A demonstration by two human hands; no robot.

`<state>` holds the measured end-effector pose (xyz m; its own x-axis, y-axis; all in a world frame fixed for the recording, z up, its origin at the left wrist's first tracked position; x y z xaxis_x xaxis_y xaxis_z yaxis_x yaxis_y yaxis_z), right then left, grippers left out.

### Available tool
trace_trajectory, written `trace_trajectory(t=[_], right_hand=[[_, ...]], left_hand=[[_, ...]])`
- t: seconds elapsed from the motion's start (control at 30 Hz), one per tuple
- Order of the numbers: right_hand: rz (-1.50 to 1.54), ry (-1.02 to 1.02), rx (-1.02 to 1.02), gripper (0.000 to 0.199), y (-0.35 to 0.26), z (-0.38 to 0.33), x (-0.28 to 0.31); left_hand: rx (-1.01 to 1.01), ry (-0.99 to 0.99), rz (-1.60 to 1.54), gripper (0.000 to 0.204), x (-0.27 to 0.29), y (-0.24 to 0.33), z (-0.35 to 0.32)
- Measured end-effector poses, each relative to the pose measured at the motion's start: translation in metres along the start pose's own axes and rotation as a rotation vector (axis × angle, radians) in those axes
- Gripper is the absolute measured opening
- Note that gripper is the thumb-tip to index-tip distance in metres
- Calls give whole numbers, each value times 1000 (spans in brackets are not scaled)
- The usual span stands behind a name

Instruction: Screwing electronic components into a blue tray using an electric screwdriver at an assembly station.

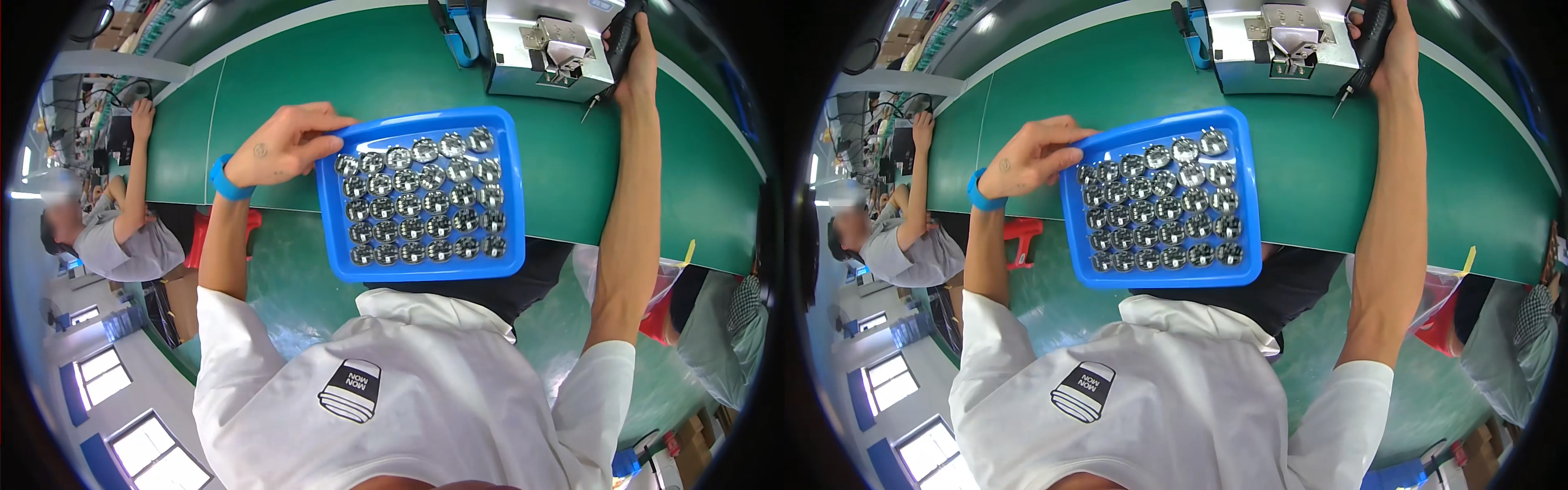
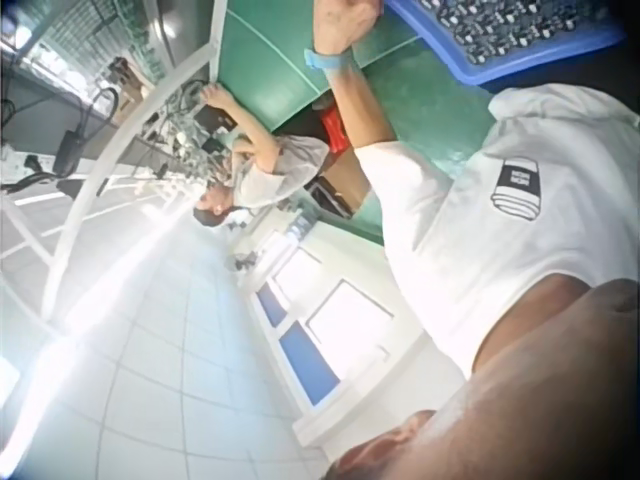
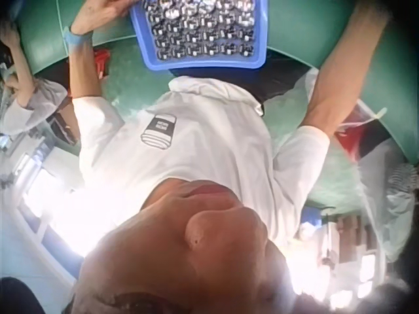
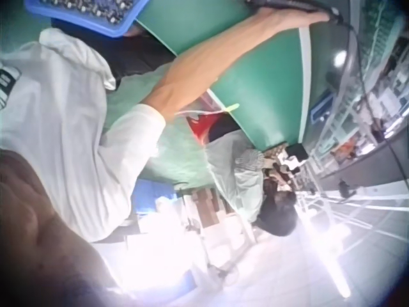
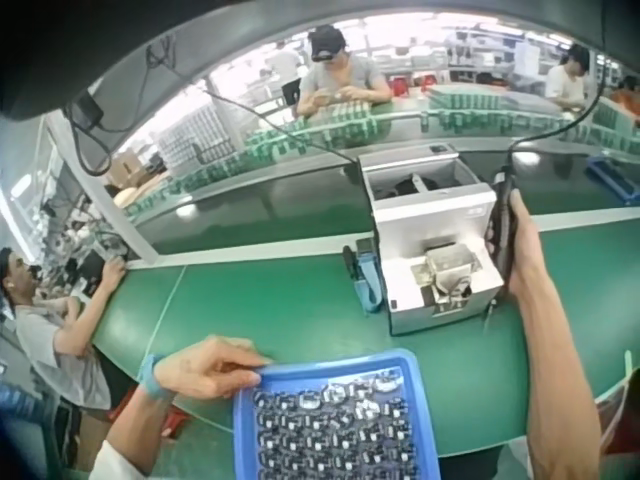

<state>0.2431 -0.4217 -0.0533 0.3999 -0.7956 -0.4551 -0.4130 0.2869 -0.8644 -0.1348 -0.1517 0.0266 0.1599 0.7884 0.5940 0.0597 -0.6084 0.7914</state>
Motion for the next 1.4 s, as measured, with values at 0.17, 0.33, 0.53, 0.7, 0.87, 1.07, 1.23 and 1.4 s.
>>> trace_trajectory(t=[0.17, 0.33, 0.53, 0.7, 0.87, 1.07, 1.23, 1.4], right_hand=[[6, 39, 14, 46, -2, -10, -6], [41, 1, 1, 46, 3, -23, -27], [137, -6, -20, 57, -1, -23, -34], [147, 7, -2, 50, -14, -38, -54], [-116, 244, -8, 49, -14, -41, -52], [-327, 345, 182, 38, -1, -44, -44], [-576, 349, 367, 41, -28, -64, -68], [-653, 305, 537, 29, -44, -96, -96]], left_hand=[[-76, 9, -20, 23, -7, 1, 32], [-127, 30, -39, 23, -8, 1, 39], [-161, 79, -41, 25, -9, 10, 54], [-214, -37, -19, 25, 8, 20, 72], [-391, 233, 57, 29, 40, 46, 116], [-730, 419, -34, 25, 51, 127, 111], [-944, 645, 27, 26, 36, 152, 140], [-672, 527, -4, 87, 18, 146, 233]])
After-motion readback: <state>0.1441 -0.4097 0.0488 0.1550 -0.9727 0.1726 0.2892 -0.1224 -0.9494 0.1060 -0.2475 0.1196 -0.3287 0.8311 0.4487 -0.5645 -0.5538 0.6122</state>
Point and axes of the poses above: each hand's wrist, its own z-axis towards the middle knuckle, its own x-axis out of the back of the hand, y = z × x, the point moved 6 cm from there along z, towards the middle knuckle, and after that the axes turned 12 degrees about -x, right-handed, at the moved point
